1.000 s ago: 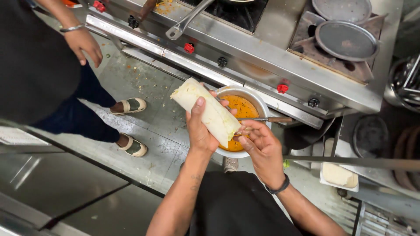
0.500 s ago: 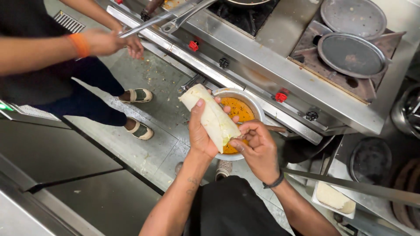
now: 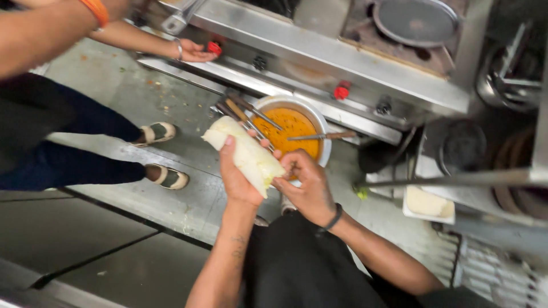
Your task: The person assembles a wrap by layering sauces, shredded vegetables, and guacamole onto a tortilla, then folds and rolls it into a tight cylinder. The person seals the wrap with a white liquid and moves it toward a cooking station.
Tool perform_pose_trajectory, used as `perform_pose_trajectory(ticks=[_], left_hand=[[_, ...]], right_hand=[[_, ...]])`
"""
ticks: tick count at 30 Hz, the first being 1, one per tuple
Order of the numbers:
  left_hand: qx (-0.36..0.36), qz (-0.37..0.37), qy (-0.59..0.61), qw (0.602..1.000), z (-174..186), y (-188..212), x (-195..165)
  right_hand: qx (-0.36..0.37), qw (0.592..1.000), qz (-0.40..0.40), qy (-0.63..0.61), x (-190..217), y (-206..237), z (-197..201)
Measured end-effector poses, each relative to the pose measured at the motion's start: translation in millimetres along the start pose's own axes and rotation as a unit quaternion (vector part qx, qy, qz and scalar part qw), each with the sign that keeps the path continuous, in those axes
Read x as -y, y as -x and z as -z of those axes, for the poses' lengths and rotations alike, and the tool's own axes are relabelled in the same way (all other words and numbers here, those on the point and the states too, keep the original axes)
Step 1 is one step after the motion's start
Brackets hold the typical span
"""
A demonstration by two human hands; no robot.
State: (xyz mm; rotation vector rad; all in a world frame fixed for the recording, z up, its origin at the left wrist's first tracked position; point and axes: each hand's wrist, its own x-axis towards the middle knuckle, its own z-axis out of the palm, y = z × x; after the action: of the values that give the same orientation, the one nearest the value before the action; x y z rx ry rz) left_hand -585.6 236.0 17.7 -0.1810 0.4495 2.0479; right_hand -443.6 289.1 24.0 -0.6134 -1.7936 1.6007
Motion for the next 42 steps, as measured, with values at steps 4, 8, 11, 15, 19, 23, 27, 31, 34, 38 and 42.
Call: perform_pose_trajectory(ticks=[4, 8, 11, 15, 19, 23, 27, 31, 34, 38, 42], left_hand=[[-0.014, -0.006, -0.012, 1.0, 17, 10, -12], [-0.003, 0.0, -0.024, 1.0, 22, 17, -18], [-0.008, 0.006, -0.003, 1.0, 21, 22, -24], [0.003, -0.024, -0.03, 0.999, 18, 28, -31], [0.019, -0.024, -0.024, 0.999, 16, 31, -35], [0.013, -0.023, -0.017, 0.999, 15, 28, -38], [-0.001, -0.038, -0.011, 0.999, 11, 26, -43], [-0.008, -0.041, 0.0, 0.999, 6, 28, -40], [-0.007, -0.043, -0.002, 0.999, 2, 27, -39], [-0.032, -0.047, -0.031, 0.998, -1, 25, -35], [-0.01, -0.034, -0.019, 0.999, -4, 22, -28]], right_hand=[[0.024, 1.0, -0.012, -0.006, 0, 12, -17], [0.005, 0.999, -0.023, 0.037, 5, 16, -27], [0.018, 0.999, -0.039, -0.033, 13, 20, -31], [0.051, 0.999, 0.006, -0.008, 21, 24, -37], [0.018, 0.999, -0.01, 0.048, 19, 21, -46], [0.0, 0.998, -0.027, 0.062, 21, 16, -47], [0.059, 0.997, -0.029, -0.049, 30, 17, -43], [0.043, 0.998, 0.021, 0.034, 35, 17, -48], [0.026, 0.998, 0.024, 0.051, 35, 14, -49], [0.019, 0.997, 0.023, 0.074, 32, 10, -42], [0.001, 0.994, 0.029, 0.105, 29, 6, -37]])
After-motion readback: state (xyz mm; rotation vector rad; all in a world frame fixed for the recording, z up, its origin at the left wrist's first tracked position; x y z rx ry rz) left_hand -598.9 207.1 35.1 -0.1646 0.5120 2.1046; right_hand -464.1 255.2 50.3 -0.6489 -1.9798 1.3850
